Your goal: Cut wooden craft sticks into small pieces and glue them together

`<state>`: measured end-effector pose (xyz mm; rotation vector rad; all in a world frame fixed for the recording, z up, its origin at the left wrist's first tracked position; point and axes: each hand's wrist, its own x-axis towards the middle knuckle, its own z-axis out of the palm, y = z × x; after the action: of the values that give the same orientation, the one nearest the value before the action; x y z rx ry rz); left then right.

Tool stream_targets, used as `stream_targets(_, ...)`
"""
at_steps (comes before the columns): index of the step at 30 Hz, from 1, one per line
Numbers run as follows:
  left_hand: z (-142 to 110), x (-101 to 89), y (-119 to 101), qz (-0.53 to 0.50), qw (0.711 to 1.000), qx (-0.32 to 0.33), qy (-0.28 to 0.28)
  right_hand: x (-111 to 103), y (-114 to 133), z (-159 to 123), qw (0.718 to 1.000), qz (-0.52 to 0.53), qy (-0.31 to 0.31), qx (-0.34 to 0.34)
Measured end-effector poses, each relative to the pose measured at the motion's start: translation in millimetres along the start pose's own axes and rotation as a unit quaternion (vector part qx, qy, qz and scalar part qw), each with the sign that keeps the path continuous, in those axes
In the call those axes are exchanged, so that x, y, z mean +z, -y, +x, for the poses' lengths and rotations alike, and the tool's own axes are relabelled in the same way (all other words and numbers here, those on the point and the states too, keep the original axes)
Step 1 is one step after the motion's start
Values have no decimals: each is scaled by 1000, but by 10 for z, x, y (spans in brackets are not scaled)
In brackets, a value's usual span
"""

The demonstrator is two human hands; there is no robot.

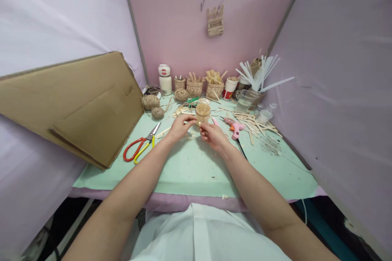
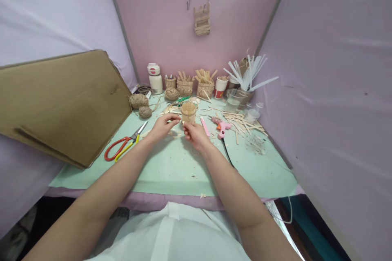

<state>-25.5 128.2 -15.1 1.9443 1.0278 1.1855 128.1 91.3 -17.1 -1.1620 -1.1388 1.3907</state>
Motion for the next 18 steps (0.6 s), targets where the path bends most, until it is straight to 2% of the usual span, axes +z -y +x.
stream_targets(3,-12,10,4,-49,994,-97,27,16,-48,-3,996,-48,-53,-60)
stream_targets(5,-23,21,11,-89,985,-141,46,17,-72,0,990,-84,-67,-87)
stream_targets(11,-50,61,-13,-150,969,-187,63,-5,-131,36,972,-174,-75,-140)
stream_targets(14,-31,34,-35,-159,968,-192,26,-16,-155,49,961,-211,-79,-161)
stream_targets(18,23,-96,-24,-173,962,-193,-87,-18,-177,49,941,-267,-86,-188)
